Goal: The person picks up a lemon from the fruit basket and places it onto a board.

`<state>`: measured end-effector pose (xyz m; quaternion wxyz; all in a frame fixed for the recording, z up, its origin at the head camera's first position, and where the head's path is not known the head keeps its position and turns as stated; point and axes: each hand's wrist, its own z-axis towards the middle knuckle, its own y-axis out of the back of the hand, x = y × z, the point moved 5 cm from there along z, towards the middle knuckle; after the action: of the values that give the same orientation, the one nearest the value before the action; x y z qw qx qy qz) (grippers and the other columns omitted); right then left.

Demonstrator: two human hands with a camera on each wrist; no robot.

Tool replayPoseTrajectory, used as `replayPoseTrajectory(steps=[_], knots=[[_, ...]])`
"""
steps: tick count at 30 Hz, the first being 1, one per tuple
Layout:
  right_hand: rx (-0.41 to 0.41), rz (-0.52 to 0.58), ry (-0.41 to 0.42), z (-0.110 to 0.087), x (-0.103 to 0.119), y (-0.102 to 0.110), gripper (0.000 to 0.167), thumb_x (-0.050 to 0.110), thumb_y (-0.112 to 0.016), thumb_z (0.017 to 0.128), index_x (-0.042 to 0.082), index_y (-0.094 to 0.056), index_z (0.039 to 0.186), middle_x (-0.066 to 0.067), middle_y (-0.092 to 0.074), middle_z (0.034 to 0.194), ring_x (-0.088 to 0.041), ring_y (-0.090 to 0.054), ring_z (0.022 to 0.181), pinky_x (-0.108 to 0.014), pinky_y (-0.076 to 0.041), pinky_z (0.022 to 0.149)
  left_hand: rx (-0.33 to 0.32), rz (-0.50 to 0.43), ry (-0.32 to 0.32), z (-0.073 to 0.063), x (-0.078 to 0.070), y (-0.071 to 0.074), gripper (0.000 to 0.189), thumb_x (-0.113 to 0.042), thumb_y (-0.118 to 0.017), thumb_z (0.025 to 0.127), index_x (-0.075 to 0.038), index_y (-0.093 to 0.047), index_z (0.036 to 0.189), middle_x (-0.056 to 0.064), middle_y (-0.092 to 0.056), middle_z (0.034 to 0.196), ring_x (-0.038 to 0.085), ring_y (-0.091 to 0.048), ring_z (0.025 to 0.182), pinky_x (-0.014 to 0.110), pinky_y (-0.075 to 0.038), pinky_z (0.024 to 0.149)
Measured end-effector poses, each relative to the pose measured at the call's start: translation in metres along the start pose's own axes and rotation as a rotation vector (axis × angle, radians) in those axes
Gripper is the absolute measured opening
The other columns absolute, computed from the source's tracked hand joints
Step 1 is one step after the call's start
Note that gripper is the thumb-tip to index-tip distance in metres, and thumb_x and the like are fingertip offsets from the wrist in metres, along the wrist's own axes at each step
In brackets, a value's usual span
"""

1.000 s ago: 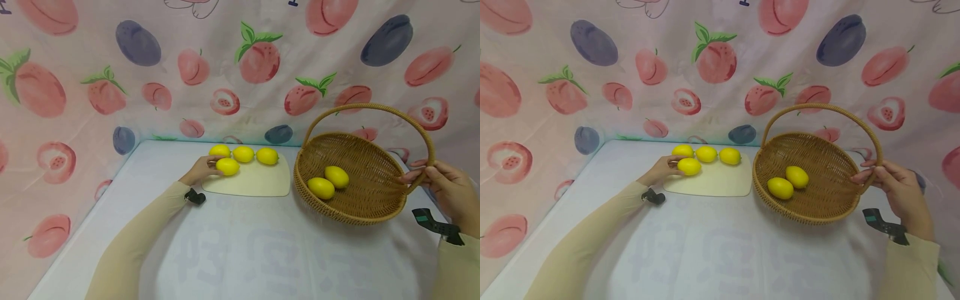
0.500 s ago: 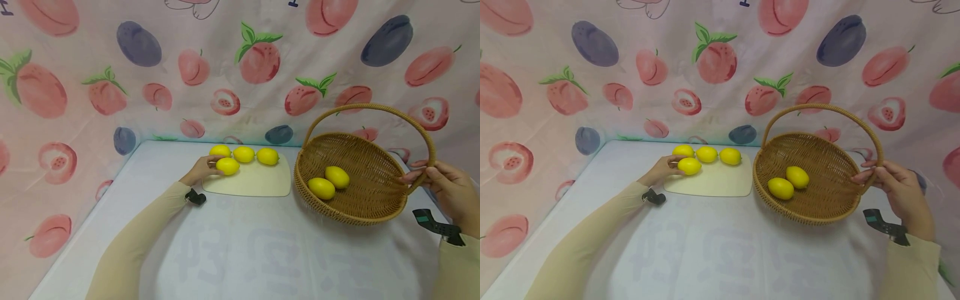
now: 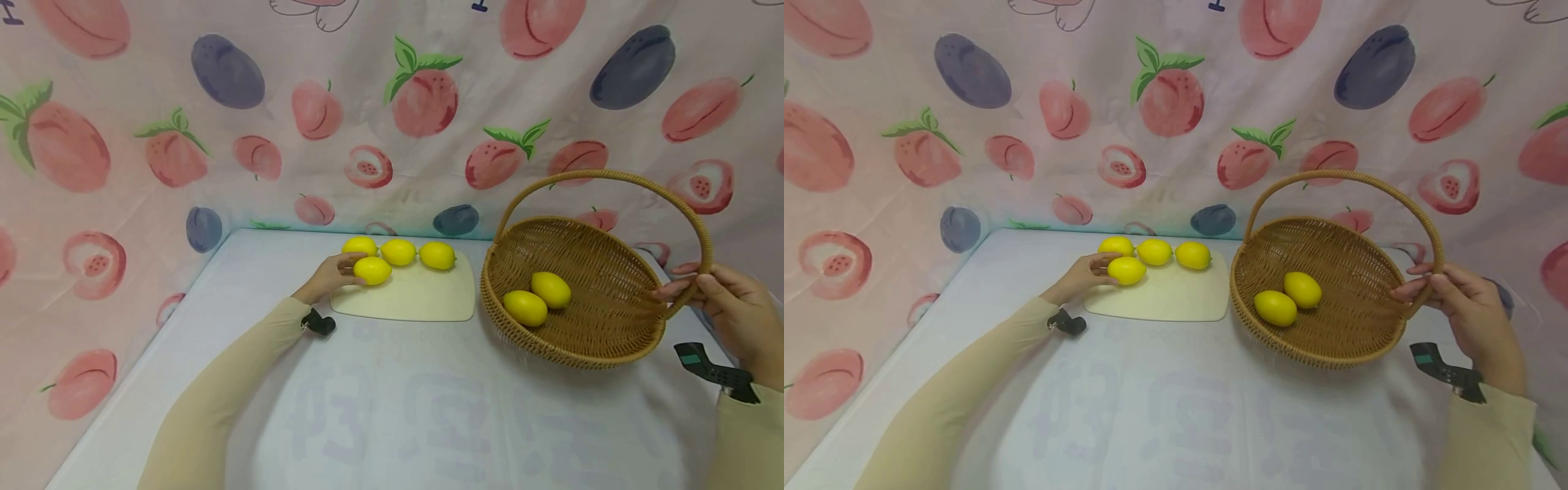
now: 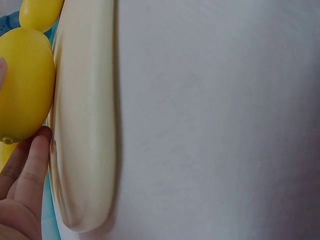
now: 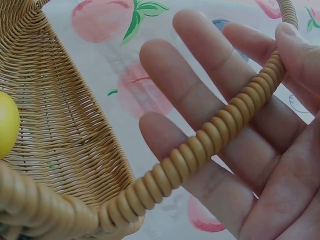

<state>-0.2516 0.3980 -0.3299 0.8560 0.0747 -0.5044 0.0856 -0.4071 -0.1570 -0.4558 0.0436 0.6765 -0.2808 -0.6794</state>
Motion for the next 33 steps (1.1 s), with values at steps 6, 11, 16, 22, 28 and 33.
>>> replayPoseTrajectory(steps=[6, 11, 16, 22, 28, 33], knots=[[0.002, 0.019, 0.01, 0.001, 0.001, -0.001, 0.031, -0.008, -0.027, 0.098, -0.016, -0.051, 0.115, -0.009, -0.073, 0.096, -0.015, -0.07, 0.088, -0.015, -0.051, 0.082, 0.002, 0.02, -0.007, -0.004, 0.0, 0.003, 0.062, -0.016, -0.073, 0.082, -0.012, -0.047, 0.138, 0.017, -0.051, 0.136, 0.034, -0.052, 0.123, 0.041, -0.045, 0.102], [-0.005, 0.012, 0.005, 0.001, 0.001, -0.001, 0.031, -0.007, -0.027, 0.098, -0.014, -0.052, 0.115, -0.009, -0.073, 0.096, -0.015, -0.07, 0.088, -0.015, -0.051, 0.083, 0.009, 0.012, -0.007, -0.007, 0.0, 0.01, 0.062, -0.019, -0.074, 0.082, -0.013, -0.048, 0.138, 0.014, -0.05, 0.139, 0.032, -0.052, 0.124, 0.041, -0.046, 0.101], [-0.02, -0.026, 0.003, 0.0, 0.001, -0.001, 0.03, -0.007, -0.029, 0.098, -0.014, -0.052, 0.115, -0.007, -0.073, 0.095, -0.014, -0.07, 0.087, -0.014, -0.05, 0.083, 0.005, -0.01, -0.037, -0.008, -0.005, 0.019, 0.059, -0.015, -0.071, 0.084, -0.009, -0.047, 0.138, 0.018, -0.054, 0.135, 0.034, -0.053, 0.122, 0.043, -0.046, 0.1], [-0.017, -0.023, 0.019, 0.0, 0.001, 0.0, 0.029, -0.008, -0.029, 0.098, -0.016, -0.051, 0.115, -0.007, -0.073, 0.094, -0.014, -0.07, 0.087, -0.014, -0.05, 0.084, -0.017, -0.026, -0.086, -0.007, -0.018, 0.027, 0.054, -0.014, -0.067, 0.087, -0.006, -0.047, 0.137, 0.022, -0.055, 0.132, 0.036, -0.053, 0.121, 0.045, -0.044, 0.103], [-0.003, -0.015, 0.027, 0.0, 0.001, 0.0, 0.029, -0.008, -0.029, 0.098, -0.017, -0.05, 0.116, -0.007, -0.073, 0.095, -0.014, -0.07, 0.088, -0.014, -0.049, 0.085, -0.03, -0.025, -0.07, -0.003, -0.03, 0.032, 0.054, -0.017, -0.065, 0.089, -0.009, -0.046, 0.139, 0.02, -0.055, 0.132, 0.034, -0.052, 0.123, 0.046, -0.042, 0.105], [-0.014, -0.048, 0.01, 0.001, 0.001, -0.001, 0.029, -0.007, -0.03, 0.098, -0.013, -0.053, 0.115, -0.005, -0.073, 0.094, -0.012, -0.07, 0.087, -0.013, -0.049, 0.084, -0.016, -0.052, -0.061, 0.0, -0.047, 0.034, 0.054, -0.02, -0.063, 0.091, -0.013, -0.044, 0.14, 0.02, -0.053, 0.134, 0.034, -0.052, 0.123, 0.046, -0.043, 0.104]])
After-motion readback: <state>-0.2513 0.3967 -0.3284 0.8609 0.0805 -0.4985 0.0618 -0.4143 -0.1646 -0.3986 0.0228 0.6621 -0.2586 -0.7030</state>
